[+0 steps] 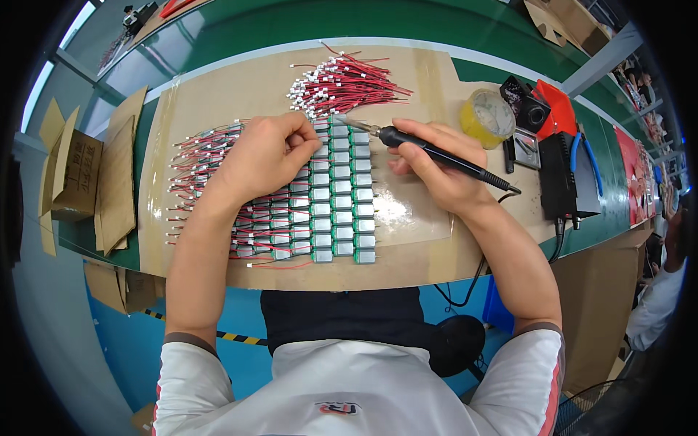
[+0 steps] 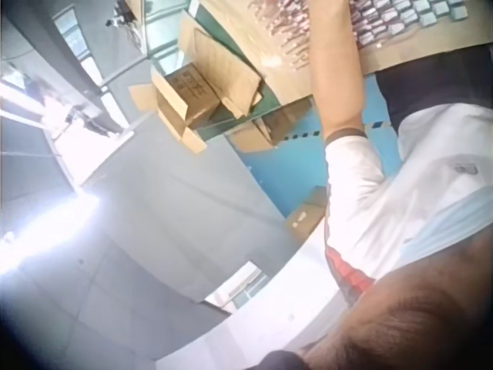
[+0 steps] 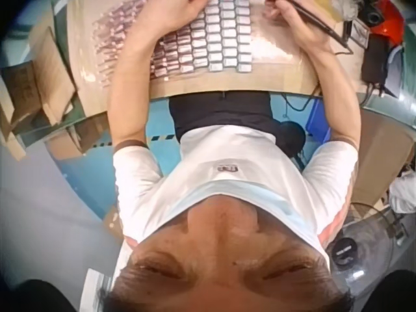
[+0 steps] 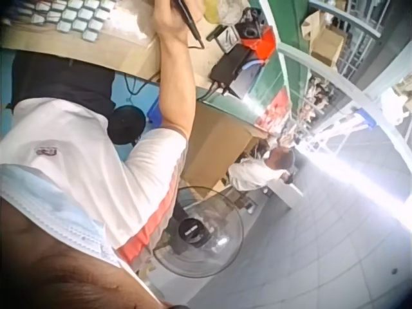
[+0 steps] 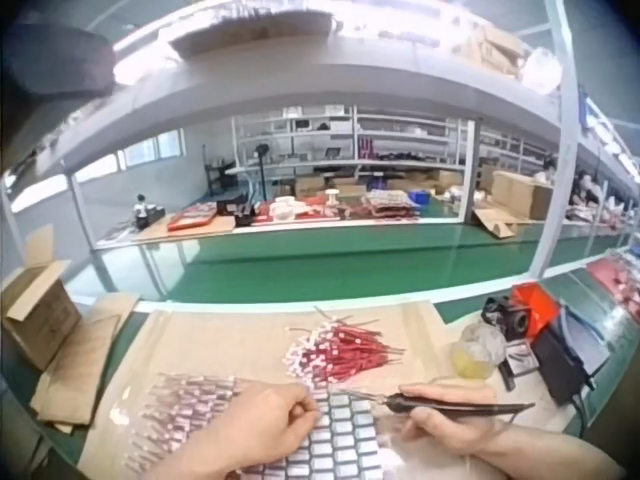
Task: Soldering wires onto small electronic components arranged in a grid on a production line.
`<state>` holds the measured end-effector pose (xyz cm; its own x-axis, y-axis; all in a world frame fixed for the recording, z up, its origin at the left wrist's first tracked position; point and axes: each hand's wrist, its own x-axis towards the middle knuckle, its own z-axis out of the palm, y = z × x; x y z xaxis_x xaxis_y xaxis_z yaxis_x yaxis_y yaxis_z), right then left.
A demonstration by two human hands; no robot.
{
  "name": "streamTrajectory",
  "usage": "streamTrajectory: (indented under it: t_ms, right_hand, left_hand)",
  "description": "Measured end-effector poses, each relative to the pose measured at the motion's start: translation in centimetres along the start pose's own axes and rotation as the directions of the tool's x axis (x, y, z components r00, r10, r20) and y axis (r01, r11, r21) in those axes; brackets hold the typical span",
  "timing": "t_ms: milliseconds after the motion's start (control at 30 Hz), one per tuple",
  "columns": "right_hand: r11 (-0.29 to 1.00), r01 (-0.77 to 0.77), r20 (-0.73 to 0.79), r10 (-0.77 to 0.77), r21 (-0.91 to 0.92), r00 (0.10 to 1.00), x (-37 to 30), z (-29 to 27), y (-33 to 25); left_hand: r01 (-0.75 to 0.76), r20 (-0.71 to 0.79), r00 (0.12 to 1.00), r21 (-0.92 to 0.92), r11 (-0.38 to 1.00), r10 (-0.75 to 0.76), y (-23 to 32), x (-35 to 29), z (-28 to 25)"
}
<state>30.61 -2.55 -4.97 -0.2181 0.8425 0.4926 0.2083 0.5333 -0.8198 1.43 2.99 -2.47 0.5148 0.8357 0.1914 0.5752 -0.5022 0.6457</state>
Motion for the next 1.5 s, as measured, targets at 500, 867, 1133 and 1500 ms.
streamTrajectory:
  t_ms: [500,867,1133,1500]
  right_hand:
    - [0.999,0.012,0.065,-0.009,-0.038,0.998,0.11,0.12,0.33]
    - [0.998,0.030,0.065,-0.026,-0.051,0.998,0.14,0.17,0.31]
    - [0.994,0.049,0.163,-0.032,-0.101,0.986,0.24,-0.45,0.09]
    - [0.989,0.080,0.171,-0.059,-0.122,0.983,0.26,-0.44,0.03]
  left_hand:
    - [0.006,-0.034,0.999,0.014,1.000,-0.006,-0.28,0.03,0.54]
    - [-0.002,-0.041,0.999,0.018,1.000,0.003,-0.32,0.11,0.74]
    - [-0.011,-0.057,0.998,0.044,0.999,0.013,-0.32,0.11,0.80]
    - [-0.006,-0.051,0.999,0.063,0.998,0.009,-0.34,0.09,0.73]
